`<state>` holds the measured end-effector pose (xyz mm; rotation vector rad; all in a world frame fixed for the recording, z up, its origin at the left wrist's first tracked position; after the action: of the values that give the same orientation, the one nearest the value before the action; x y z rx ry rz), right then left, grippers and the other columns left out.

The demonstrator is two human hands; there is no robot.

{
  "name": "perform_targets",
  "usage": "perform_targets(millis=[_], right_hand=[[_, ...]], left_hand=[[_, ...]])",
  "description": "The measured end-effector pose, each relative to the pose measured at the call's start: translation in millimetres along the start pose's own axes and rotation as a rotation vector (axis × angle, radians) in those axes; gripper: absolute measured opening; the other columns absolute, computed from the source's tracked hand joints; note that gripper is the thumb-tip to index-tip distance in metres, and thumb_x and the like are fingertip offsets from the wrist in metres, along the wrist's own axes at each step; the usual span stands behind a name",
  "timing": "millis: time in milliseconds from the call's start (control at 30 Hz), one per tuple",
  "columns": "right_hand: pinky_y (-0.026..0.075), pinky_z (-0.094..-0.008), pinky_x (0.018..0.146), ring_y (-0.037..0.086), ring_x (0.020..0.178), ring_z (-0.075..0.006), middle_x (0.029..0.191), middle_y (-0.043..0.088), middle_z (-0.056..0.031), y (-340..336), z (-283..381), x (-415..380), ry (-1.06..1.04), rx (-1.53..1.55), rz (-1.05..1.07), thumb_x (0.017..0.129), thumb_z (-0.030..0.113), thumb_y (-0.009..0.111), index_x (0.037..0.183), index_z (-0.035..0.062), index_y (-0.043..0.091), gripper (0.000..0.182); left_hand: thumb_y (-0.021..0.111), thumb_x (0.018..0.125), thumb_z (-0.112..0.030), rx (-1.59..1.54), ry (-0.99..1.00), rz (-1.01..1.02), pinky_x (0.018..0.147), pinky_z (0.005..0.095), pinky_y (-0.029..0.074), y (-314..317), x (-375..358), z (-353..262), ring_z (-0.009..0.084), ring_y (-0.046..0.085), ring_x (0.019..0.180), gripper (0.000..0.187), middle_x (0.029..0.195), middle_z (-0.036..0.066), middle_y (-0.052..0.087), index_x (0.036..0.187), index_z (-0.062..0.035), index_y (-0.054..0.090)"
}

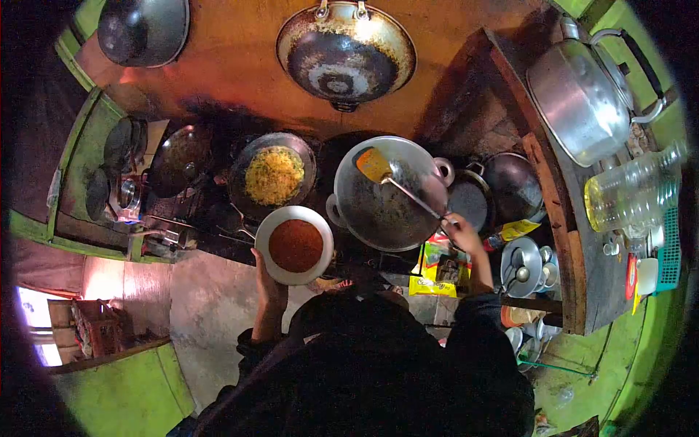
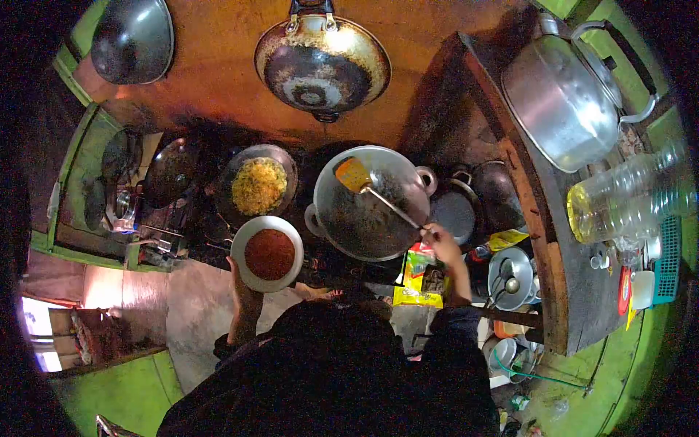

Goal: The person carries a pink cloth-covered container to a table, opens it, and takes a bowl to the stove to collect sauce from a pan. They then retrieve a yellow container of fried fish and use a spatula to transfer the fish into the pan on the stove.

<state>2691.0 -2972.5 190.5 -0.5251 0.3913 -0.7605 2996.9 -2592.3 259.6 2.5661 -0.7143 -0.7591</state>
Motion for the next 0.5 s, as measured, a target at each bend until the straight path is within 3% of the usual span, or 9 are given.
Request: perform_targets(millis=[67, 100, 167, 267, 367, 433, 467, 500], right_hand=[[0.037, -0.0235, 0.055, 0.042, 0.061, -0.0052, 0.070, 0.049, 0.0049, -36, -19, 4, -0.104, -0.012, -0.005, 0.093, 0.018, 0.061, 0.099, 0.0101, 0.061, 0.010], [0.045, -0.0279, 0.072, 0.054, 0.076, -0.0118, 0.079, 0.059, -0.0041, -55, -23, 1, -0.008, 0.074, -0.027, 0.089, 0.027, 0.065, 0.096, 0.0088, 0.062, 0.020], [0.048, -0.0333, 0.069, 0.060, 0.073, -0.0173, 0.075, 0.061, -0.0062, -100, 23, -10, 0.176, -0.374, 0.031, 0.086, 0.031, 0.066, 0.098, 0.0128, 0.063, 0.022], [0.049, -0.0380, 0.068, 0.064, 0.074, -0.0238, 0.075, 0.064, -0.0100, -132, 49, -17, 0.239, -0.561, 0.070, 0.086, 0.031, 0.064, 0.098, 0.0113, 0.063, 0.023], [0.049, -0.0393, 0.068, 0.065, 0.076, -0.0280, 0.077, 0.065, -0.0143, -123, 84, -23, 0.076, -0.814, 0.077, 0.085, 0.030, 0.062, 0.097, 0.0090, 0.062, 0.024], [0.050, -0.0410, 0.068, 0.065, 0.075, -0.0335, 0.083, 0.067, -0.0169, -106, 79, -23, 0.261, -0.589, 0.191, 0.079, 0.027, 0.066, 0.096, 0.0055, 0.064, 0.027], [0.050, -0.0431, 0.071, 0.066, 0.078, -0.0345, 0.083, 0.067, -0.0180, -95, 47, -19, 0.013, -0.635, 0.121, 0.082, 0.033, 0.064, 0.098, 0.0067, 0.064, 0.031], [0.050, -0.0444, 0.072, 0.065, 0.080, -0.0363, 0.083, 0.066, -0.0189, -82, 43, -20, 0.032, -0.643, 0.135, 0.083, 0.036, 0.062, 0.100, 0.0086, 0.063, 0.032]], left_hand=[[0.028, 0.093, -0.066, -0.016, 0.004, 0.011, 0.108, 0.0464, 0.032, 1, 1, 0, 0.0304, 0.035, 0.134, 0.077, 0.146, 0.014, 0.034, 0.146, -0.0098, 0.024], [0.029, 0.093, -0.066, -0.014, 0.026, 0.023, 0.107, 0.0465, 0.033, 1, 2, 0, 0.0304, 0.036, 0.133, 0.077, 0.145, 0.014, 0.034, 0.146, -0.0094, 0.025], [0.029, 0.093, -0.066, -0.016, 0.044, 0.033, 0.107, 0.0466, 0.033, 1, 4, 1, 0.0304, 0.037, 0.133, 0.077, 0.144, 0.015, 0.035, 0.146, -0.0091, 0.026], [0.030, 0.093, -0.065, -0.028, 0.032, 0.011, 0.108, 0.0466, 0.032, -5, 8, 5, 0.0303, 0.037, 0.133, 0.076, 0.144, 0.015, 0.035, 0.145, -0.0094, 0.027], [0.029, 0.094, -0.064, -0.047, 0.011, -0.016, 0.108, 0.0468, 0.032, -12, 12, 10, 0.0303, 0.036, 0.133, 0.075, 0.144, 0.016, 0.035, 0.145, -0.0091, 0.027], [0.029, 0.094, -0.064, -0.038, 0.043, 0.041, 0.108, 0.0471, 0.031, -11, 14, 9, 0.0302, 0.035, 0.134, 0.075, 0.145, 0.015, 0.034, 0.146, -0.0095, 0.026], [0.029, 0.094, -0.064, -0.038, 0.042, 0.045, 0.108, 0.0471, 0.031, -8, 13, 8, 0.0302, 0.035, 0.134, 0.075, 0.145, 0.015, 0.034, 0.146, -0.0095, 0.026], [0.029, 0.094, -0.064, -0.026, 0.036, 0.031, 0.108, 0.0475, 0.031, -5, 12, 7, 0.0303, 0.035, 0.134, 0.075, 0.145, 0.015, 0.034, 0.146, -0.0098, 0.026]])
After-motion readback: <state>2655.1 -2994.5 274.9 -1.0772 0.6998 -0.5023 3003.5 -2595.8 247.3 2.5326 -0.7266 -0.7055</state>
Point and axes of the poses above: each hand's wrist, its own x-axis towards the middle knuckle, its own y-axis out of the palm, z = x × y, the point moved 3 cm from there along x, towards the middle knuckle
